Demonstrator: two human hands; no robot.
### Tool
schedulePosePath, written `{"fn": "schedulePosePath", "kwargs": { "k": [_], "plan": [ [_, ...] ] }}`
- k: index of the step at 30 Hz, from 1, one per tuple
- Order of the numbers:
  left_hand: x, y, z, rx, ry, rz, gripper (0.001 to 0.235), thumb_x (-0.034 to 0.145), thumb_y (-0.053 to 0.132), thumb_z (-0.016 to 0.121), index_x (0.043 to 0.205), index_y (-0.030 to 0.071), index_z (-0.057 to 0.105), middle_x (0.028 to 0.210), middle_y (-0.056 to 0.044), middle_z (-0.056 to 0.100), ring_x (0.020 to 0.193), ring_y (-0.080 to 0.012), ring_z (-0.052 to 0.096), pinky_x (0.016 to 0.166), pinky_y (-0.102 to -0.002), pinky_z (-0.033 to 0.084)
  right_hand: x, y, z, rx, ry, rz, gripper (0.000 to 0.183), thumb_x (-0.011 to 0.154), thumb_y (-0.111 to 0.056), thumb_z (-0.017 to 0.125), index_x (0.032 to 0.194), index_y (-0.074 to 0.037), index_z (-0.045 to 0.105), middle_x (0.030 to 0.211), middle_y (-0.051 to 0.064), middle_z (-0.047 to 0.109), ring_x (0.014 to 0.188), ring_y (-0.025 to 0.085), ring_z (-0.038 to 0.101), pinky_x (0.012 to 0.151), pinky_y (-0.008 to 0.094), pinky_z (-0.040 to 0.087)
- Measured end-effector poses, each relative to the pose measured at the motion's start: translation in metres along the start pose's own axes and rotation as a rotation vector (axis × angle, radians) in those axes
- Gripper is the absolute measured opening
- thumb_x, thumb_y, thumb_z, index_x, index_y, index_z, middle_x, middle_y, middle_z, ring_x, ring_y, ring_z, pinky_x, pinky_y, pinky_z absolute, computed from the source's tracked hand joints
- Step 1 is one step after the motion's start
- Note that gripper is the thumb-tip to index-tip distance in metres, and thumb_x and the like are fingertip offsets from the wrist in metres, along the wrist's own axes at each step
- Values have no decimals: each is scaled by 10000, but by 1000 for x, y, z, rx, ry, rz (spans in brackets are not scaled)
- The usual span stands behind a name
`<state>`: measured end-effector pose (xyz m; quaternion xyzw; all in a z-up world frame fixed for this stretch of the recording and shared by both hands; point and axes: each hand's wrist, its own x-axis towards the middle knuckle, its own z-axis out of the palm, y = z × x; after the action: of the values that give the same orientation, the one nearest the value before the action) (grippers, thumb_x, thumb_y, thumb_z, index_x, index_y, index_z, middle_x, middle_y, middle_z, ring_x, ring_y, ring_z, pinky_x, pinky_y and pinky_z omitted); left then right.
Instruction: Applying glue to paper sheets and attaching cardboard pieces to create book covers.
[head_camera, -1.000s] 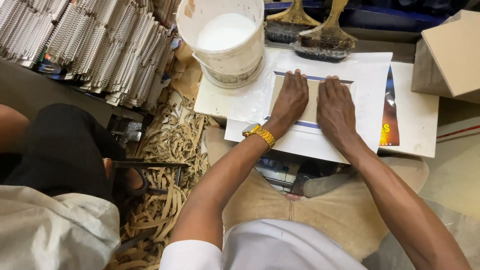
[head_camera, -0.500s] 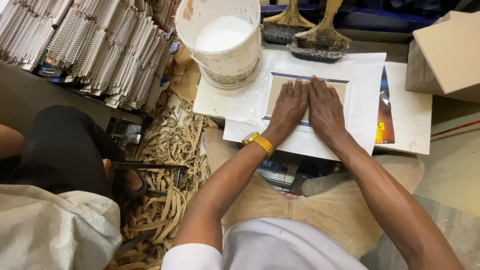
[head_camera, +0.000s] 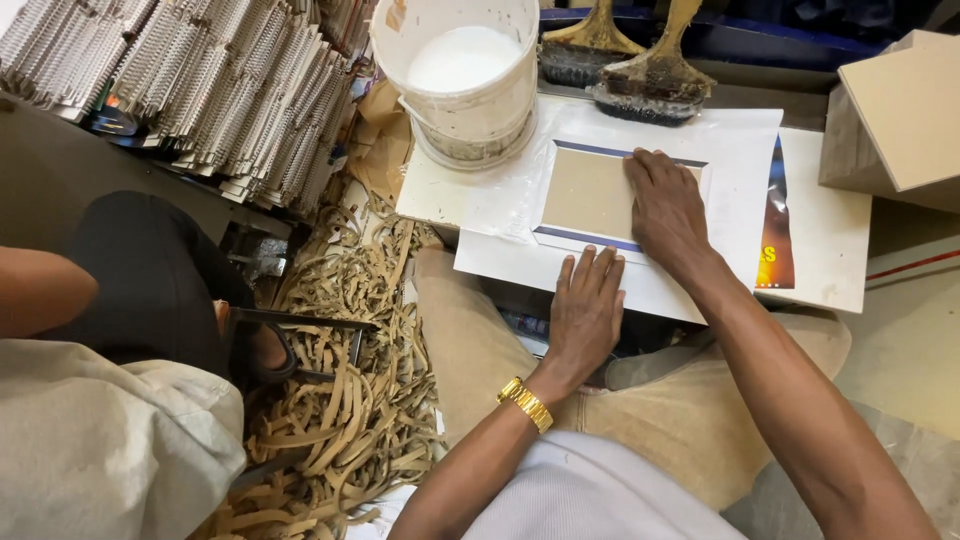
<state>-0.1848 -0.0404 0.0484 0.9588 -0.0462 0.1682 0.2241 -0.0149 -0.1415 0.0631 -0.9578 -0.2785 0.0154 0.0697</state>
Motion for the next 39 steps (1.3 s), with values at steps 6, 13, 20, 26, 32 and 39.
{"fn": "schedulePosePath", "kwargs": {
  "k": [6, 13, 20, 26, 32, 39],
  "plan": [
    [1, 7, -2, -44, -15, -33, 435, 1005, 196, 583, 1389, -8, 554, 1434, -222, 535, 1434, -408, 447, 1229, -551, 267, 32, 25, 14, 20, 45, -8, 441, 1052, -245, 527, 1482, -157, 571, 1282, 71, 592, 1296, 271, 547, 1036, 449, 443],
    [3, 6, -1, -64, -38, -40, 450, 934, 73, 648, 1372, 0, 577, 1365, -215, 551, 1408, -427, 465, 1205, -590, 281, 67, 41, 1, 479, -71, 136, 385, 1017, -239, 549, 1392, -166, 596, 1101, 141, 676, 1098, 389, 649, 939, 559, 484],
    [6, -5, 9, -5, -55, -9, 481, 894, 70, 700, 1365, 83, 604, 1286, -151, 566, 1374, -382, 504, 1196, -604, 294, 80, 51, 13, 210, 12, 52, 189, 1019, -255, 577, 1106, -126, 683, 998, 130, 661, 1011, 387, 681, 852, 539, 523],
    [11, 0, -2, 10, -42, 8, 484, 876, 35, 712, 1349, 82, 622, 1245, -162, 568, 1339, -385, 520, 1172, -607, 321, 84, 45, -6, 258, -47, 84, 208, 1024, -230, 535, 1076, -63, 647, 958, 203, 673, 996, 443, 676, 860, 556, 505],
    [11, 2, -8, 32, -17, 22, 490, 864, 21, 720, 1343, 74, 629, 1220, -155, 565, 1316, -374, 531, 1161, -609, 339, 90, 48, -7, 243, -113, 64, 260, 1032, -282, 506, 1071, -55, 627, 982, 243, 685, 1034, 464, 670, 905, 572, 496],
    [10, 3, -11, 9, -31, 20, 523, 853, -14, 712, 1361, 63, 616, 1234, -180, 548, 1326, -402, 511, 1160, -620, 338, 87, 49, -13, 276, -146, 73, 206, 1005, -247, 514, 1071, -78, 612, 965, 204, 660, 994, 428, 661, 877, 549, 501]
  ]
}}
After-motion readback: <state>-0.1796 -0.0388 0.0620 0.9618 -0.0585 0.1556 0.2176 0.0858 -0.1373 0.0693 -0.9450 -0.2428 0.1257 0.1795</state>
